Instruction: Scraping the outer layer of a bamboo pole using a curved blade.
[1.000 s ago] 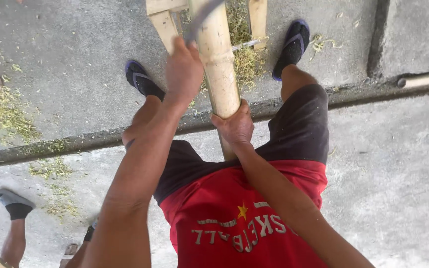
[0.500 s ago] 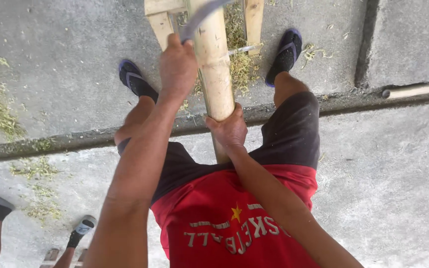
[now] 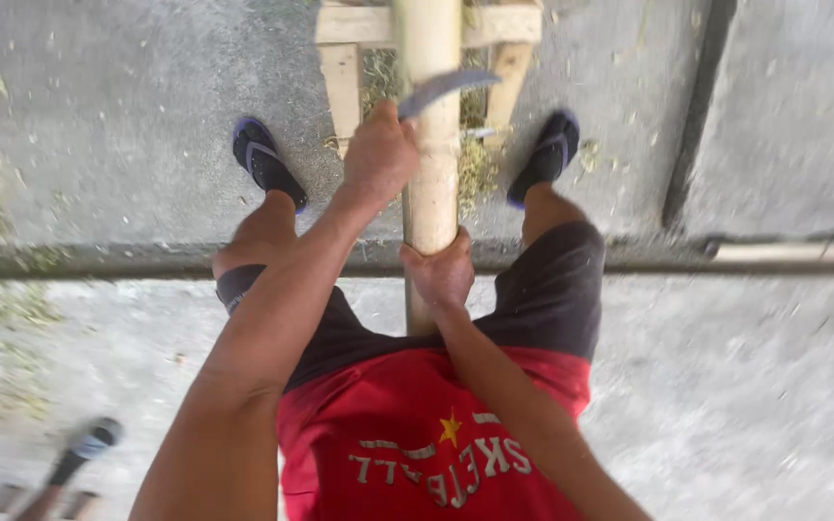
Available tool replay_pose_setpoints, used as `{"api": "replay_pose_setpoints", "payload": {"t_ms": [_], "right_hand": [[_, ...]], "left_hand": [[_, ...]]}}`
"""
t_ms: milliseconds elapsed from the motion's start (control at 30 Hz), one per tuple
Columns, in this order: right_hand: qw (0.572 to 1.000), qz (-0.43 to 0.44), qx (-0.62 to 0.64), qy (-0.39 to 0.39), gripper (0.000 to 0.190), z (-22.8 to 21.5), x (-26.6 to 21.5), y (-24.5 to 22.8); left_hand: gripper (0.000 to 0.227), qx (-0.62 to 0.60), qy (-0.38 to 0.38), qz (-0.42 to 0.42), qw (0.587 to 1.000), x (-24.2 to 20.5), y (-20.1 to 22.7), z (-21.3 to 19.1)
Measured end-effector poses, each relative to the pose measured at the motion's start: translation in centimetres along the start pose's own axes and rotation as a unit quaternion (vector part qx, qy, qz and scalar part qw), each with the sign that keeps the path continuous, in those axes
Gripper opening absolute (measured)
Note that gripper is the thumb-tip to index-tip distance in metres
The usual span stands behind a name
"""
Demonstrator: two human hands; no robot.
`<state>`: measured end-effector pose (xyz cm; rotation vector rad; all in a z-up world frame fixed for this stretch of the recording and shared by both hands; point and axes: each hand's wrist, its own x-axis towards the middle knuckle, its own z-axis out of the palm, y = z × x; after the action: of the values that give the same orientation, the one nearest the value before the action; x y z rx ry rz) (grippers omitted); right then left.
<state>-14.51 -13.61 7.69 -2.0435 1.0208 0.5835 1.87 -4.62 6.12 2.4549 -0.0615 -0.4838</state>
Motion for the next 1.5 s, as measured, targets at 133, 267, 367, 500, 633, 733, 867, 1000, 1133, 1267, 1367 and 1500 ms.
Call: {"api": "replay_pose_setpoints", "payload": {"t_ms": [133,267,367,500,633,733,867,1000,1133,1267,1367,1500], "right_hand": [[1.0,-0.004,0.004,0.001,0.104,0.2,0.0,0.1],[1.0,0.002,0.017,-0.005,0.106,0.0,0.7,-0.3],[1.0,0.015,0.007,-0.007,0.108,0.1,-0.4,0.7],[1.0,0.009,0.014,-0.004,0.106,0.4,0.3,-0.7],[1.0,0.001,0.03,-0.009,0.102,0.3,0.5,0.4],[1.0,-0.002,0.021,-0.014,0.101,0.2,0.6,0.6],[1.0,0.015,0.018,-0.009,0.105,-0.2,0.2,-0.3],[1.0,0.021,0.012,-0.019,0.107,0.0,0.4,-0.2],[0.999,0.028,-0.002,-0.028,0.11,0.3,0.5,0.7],[1.0,-0.008,0.009,-0.013,0.112,0.6,1.0,1.0],[0.999,0.005,0.027,-0.02,0.111,0.2,0.5,0.7],[0.999,0.011,0.023,-0.024,0.11,0.4,0.9,0.4]], "left_hand": [[0.03,-0.048,-0.043,-0.04,0.997,-1.6,0.8,0.0],[0.033,-0.032,-0.058,-0.018,0.998,0.0,-0.1,0.9],[0.032,-0.04,-0.008,-0.011,0.999,-2.2,-0.9,2.2],[0.031,-0.075,-0.069,0.013,0.995,-0.5,0.1,-0.4],[0.029,-0.095,-0.062,-0.02,0.993,-1.7,0.1,0.6],[0.03,-0.081,-0.085,-0.02,0.993,-1.5,0.1,0.7],[0.029,-0.102,-0.036,-0.041,0.993,-1.5,-0.1,1.0],[0.032,-0.086,-0.091,-0.049,0.991,-0.8,1.1,-0.8],[0.031,-0.078,-0.103,-0.071,0.989,-1.4,0.4,0.8],[0.028,-0.022,-0.117,-0.022,0.993,-1.5,-0.3,1.3],[0.026,-0.033,-0.11,-0.008,0.993,-2.3,-0.9,2.0],[0.029,-0.078,-0.14,-0.006,0.987,-1.9,-0.2,0.5]]}}
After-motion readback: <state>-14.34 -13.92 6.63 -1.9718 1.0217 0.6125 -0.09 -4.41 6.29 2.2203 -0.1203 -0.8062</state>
